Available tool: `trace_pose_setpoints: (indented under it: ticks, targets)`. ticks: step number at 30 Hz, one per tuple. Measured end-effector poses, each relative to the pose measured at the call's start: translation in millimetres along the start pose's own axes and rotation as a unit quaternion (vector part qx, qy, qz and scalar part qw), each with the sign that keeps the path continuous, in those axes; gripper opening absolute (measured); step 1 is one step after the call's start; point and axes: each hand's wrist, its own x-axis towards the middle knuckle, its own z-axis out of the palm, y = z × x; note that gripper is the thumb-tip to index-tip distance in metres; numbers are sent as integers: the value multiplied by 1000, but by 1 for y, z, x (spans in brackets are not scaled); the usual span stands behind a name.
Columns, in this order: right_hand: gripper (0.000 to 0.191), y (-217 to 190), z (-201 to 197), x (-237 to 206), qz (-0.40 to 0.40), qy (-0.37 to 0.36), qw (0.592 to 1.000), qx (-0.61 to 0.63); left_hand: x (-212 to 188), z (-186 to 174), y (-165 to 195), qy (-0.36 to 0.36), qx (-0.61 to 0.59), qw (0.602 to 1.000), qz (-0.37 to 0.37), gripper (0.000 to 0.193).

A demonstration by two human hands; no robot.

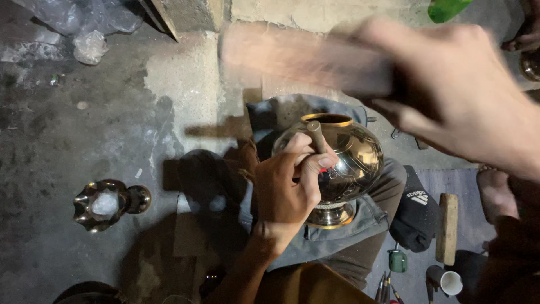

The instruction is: The person sits cross-legged and uses a hammer and a small metal punch to engrave a decorative pattern onto a brass vessel. They repeatedly position the punch and strike it to create indentations along the surface.

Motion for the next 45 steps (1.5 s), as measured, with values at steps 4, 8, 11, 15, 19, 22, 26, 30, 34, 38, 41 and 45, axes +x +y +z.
trace_pose_setpoints:
  ticks: [4, 8, 11, 15, 19, 22, 26, 30, 34, 38, 41, 45]
  targets:
    - [58, -12, -8, 9, 16, -204, 908, -366, -3, 0, 0, 22, 92, 995, 44, 10]
    - [73, -18, -16, 11, -28, -182, 893, -411, -9, 1, 0, 29, 124, 991, 45, 12]
    - [75, -14, -14, 6, -43, -126, 922, -363, -10, 3, 0, 36, 128, 990, 42, 12]
    - [63, -5, -6, -5, -33, -177, 874, -451, -6, 3, -1, 20, -22, 1000, -10, 12]
    - [62, 0, -8, -8, -30, -52, 955, -292, 2, -1, 1, 8, -9, 1000, 27, 7]
    - [62, -3, -17, -4, -45, -31, 964, -259, 2, -4, 7, -7, -49, 998, -25, 6]
    - [61, -11, -28, 1, -75, 55, 982, -165, 4, -5, 12, 8, -24, 1000, 14, 7]
    - [59, -14, -23, 3, -69, 21, 986, -153, 3, -6, 15, 8, -23, 1000, 2, 8]
    - [59, -13, -16, 5, 6, -144, 931, -336, -2, -2, 14, 26, -5, 1000, 7, 7]
    - [48, -18, -18, 5, -25, -120, 929, -348, -6, 4, 9, 52, -5, 999, 14, 6]
    - [59, -25, -27, 7, -75, -67, 927, -362, -9, 7, 6, 79, 96, 989, 83, 11]
    - [62, -29, -30, 10, 19, -235, 873, -427, -13, 9, 4, 87, 107, 989, 52, 10]
